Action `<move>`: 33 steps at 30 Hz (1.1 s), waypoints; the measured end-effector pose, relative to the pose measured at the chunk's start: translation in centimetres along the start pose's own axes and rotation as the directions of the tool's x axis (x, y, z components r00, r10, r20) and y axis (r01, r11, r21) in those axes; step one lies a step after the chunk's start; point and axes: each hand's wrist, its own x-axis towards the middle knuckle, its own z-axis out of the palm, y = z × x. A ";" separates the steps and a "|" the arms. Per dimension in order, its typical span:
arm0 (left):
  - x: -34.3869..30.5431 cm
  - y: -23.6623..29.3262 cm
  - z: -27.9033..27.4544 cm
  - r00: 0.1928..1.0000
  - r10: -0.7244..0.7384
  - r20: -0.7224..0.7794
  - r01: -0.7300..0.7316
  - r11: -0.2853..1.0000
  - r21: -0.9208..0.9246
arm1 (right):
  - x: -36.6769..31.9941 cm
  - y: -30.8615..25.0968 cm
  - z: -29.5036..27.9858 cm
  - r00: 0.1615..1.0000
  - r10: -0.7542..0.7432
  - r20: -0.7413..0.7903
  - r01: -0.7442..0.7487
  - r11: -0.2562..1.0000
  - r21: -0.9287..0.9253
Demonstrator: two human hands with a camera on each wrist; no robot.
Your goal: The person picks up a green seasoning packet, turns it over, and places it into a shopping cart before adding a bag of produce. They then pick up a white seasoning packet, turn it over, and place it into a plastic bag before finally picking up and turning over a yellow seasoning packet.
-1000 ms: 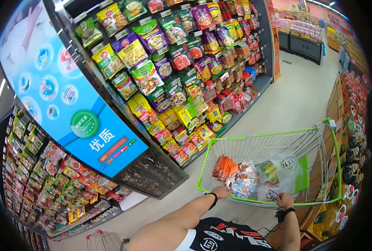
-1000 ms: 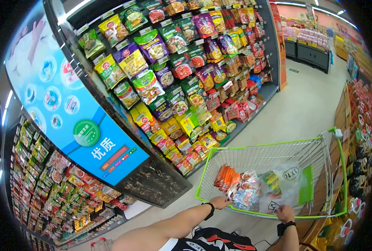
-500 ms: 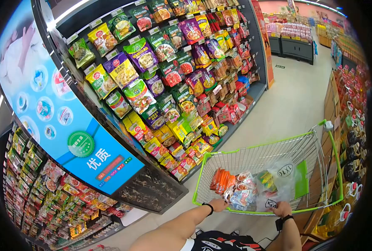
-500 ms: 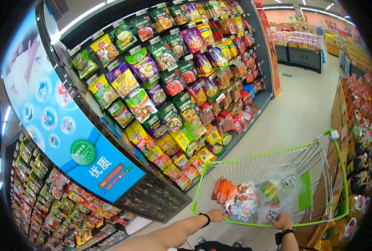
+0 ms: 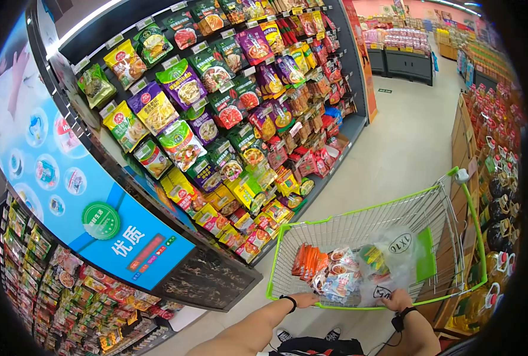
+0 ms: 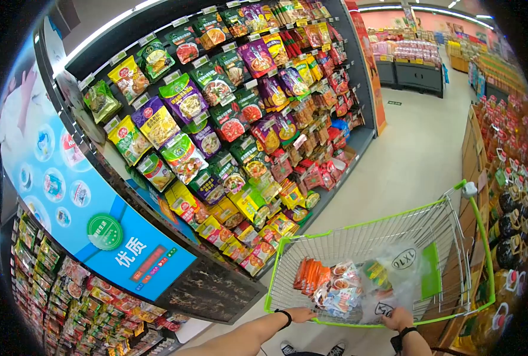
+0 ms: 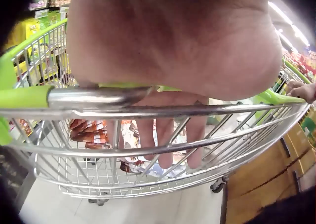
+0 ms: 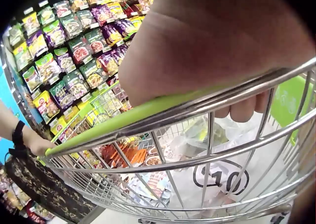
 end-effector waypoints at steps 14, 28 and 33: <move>2.0 -2.8 2.1 0.997 -0.069 -0.035 0.053 0.938 -0.342 | -0.3 -0.1 -0.1 0.985 0.165 0.052 -0.165 0.986 -0.009; 1.8 -3.1 2.2 0.995 -0.074 -0.069 0.051 0.956 -0.289 | -1.5 -1.7 -0.9 0.984 0.174 -0.033 -0.174 0.985 0.003; 1.5 -3.4 2.7 0.991 -0.055 -0.122 0.013 0.946 -0.322 | -1.7 -2.0 -0.6 0.983 0.170 -0.062 -0.171 0.985 0.002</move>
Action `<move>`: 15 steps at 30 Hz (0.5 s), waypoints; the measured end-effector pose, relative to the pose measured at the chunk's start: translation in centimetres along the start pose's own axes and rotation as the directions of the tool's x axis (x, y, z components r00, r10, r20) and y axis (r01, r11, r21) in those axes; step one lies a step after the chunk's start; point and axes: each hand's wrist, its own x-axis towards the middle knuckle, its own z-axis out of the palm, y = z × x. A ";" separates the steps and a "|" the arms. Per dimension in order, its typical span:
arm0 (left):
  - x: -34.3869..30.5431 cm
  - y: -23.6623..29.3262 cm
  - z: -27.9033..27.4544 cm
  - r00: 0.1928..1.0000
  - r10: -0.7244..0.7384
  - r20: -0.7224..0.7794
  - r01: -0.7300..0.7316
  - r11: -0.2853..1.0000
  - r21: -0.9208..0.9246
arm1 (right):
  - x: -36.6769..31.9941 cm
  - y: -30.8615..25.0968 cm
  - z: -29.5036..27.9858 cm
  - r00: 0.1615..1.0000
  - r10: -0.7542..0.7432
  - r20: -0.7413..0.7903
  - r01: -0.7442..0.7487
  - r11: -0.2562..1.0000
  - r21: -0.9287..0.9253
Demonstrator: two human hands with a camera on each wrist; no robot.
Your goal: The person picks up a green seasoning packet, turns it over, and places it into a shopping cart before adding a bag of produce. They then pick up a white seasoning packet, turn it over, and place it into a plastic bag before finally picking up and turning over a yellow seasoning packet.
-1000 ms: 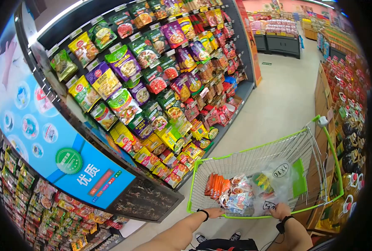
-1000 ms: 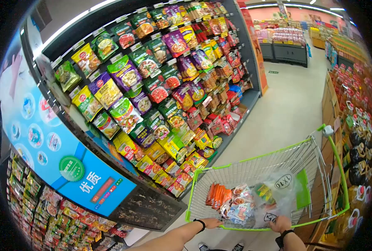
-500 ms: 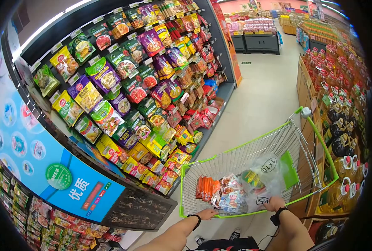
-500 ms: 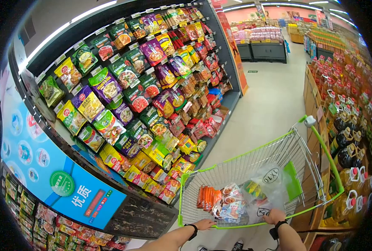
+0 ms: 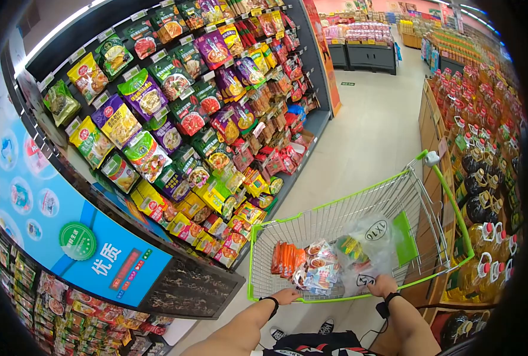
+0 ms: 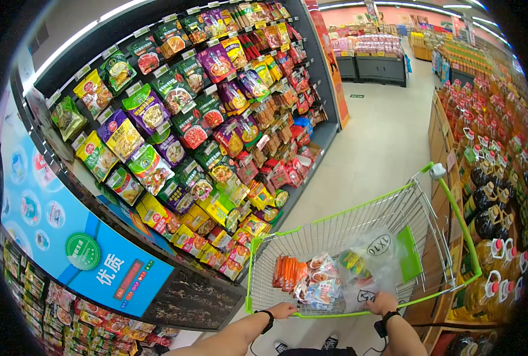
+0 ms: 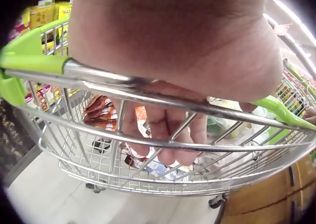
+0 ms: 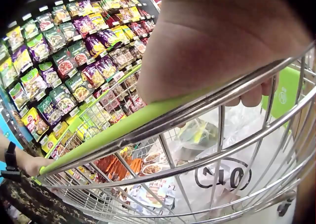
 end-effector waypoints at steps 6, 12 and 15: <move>0.0 -0.1 -0.2 1.000 -0.012 -0.019 0.011 1.000 -0.018 | -0.3 -0.4 -0.4 1.000 -0.016 0.016 0.017 1.000 -0.021; 0.0 0.2 -0.6 1.000 0.007 0.004 -0.007 1.000 0.025 | -0.3 -0.5 -0.5 1.000 -0.004 0.021 0.005 1.000 -0.019; 0.1 0.3 -0.6 1.000 0.019 -0.003 -0.019 0.999 0.037 | -0.5 -0.6 -0.9 1.000 0.000 0.024 0.000 1.000 -0.006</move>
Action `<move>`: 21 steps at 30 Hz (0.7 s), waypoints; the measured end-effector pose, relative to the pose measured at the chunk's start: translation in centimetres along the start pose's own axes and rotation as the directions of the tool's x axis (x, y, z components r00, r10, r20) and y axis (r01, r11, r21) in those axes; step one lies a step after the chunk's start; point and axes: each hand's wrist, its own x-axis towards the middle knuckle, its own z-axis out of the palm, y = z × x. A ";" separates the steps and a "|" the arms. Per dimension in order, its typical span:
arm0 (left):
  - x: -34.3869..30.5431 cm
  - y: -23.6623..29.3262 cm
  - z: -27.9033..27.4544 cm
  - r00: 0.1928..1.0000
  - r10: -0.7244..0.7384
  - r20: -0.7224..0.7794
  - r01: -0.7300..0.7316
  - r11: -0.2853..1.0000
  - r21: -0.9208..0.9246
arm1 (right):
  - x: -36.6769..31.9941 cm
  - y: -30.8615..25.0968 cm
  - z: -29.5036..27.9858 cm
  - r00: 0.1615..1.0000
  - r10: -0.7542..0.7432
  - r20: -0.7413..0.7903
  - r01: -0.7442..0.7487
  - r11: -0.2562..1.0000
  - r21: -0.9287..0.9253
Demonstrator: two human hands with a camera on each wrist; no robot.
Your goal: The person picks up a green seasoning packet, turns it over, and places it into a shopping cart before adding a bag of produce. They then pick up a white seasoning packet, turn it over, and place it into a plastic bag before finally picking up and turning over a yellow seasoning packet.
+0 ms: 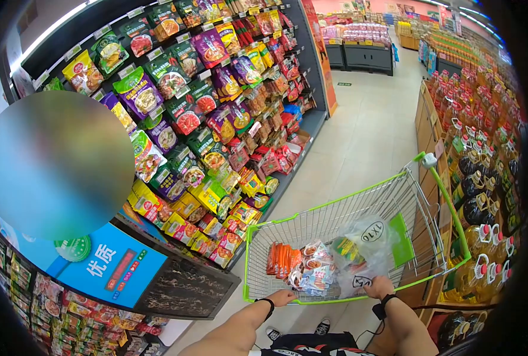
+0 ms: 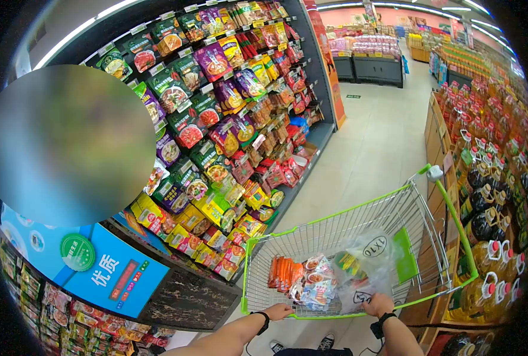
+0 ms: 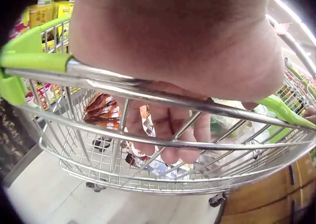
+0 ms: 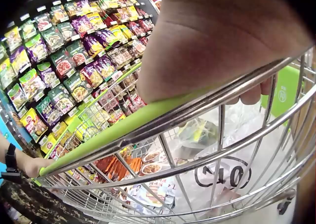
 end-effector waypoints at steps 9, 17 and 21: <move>1.1 -0.9 0.3 0.998 0.040 -0.040 -0.040 0.999 0.011 | 0.1 0.1 0.4 0.996 0.020 -0.089 -0.020 1.000 0.001; -1.8 1.4 -0.6 0.994 -0.107 -0.019 0.107 0.994 0.012 | 0.6 0.3 2.0 0.987 -0.033 0.155 0.039 0.998 -0.040; -2.3 -1.2 -0.2 0.990 -0.112 -0.089 0.121 0.988 0.094 | -1.2 -0.6 3.8 0.985 -0.086 0.152 0.084 0.996 0.022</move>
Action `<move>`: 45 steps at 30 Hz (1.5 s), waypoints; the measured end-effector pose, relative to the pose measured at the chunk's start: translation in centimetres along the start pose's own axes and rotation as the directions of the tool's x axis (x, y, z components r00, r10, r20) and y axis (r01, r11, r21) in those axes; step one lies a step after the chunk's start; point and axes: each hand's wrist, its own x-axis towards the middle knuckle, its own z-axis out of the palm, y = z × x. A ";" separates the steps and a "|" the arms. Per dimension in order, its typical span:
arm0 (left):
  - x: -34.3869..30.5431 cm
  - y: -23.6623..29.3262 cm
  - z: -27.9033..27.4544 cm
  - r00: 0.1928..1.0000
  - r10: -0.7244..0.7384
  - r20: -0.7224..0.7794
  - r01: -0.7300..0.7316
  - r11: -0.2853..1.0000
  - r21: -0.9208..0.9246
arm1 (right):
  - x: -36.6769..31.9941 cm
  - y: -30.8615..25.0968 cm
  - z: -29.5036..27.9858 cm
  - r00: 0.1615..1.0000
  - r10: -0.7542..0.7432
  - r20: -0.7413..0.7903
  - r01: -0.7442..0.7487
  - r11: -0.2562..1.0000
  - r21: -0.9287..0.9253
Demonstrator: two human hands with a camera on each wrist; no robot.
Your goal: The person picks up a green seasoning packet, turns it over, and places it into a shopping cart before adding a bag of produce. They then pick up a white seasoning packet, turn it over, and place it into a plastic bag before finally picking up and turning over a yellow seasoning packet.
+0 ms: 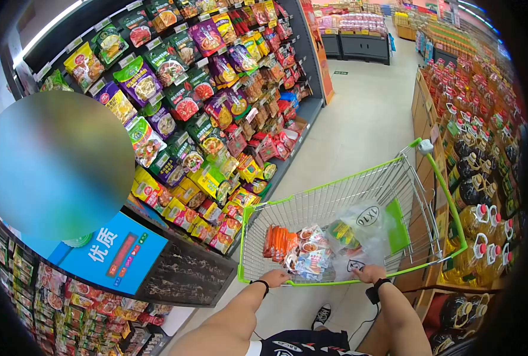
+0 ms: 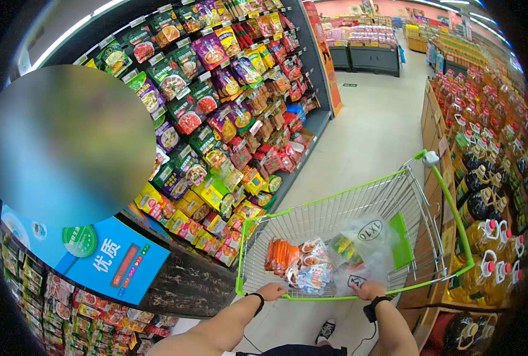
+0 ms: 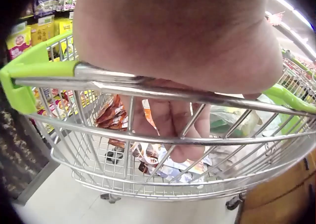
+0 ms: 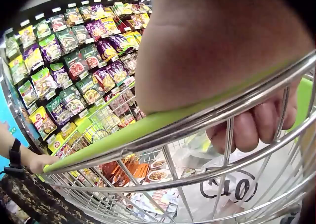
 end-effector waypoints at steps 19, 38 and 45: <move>-19.3 -7.0 13.0 0.722 -0.067 -0.689 0.120 0.992 0.029 | -10.4 -9.8 15.3 0.728 -0.684 -0.054 0.673 0.727 -0.136; -80.7 -12.0 61.3 -0.580 -0.812 0.063 0.437 -0.376 -0.817 | -6.5 -8.6 31.5 0.719 -0.687 0.109 0.631 0.710 0.313; -78.7 -7.9 67.2 -0.594 -0.805 -0.017 0.518 -0.365 -0.774 | -13.2 -12.6 33.2 0.714 -0.528 0.460 0.317 0.829 0.460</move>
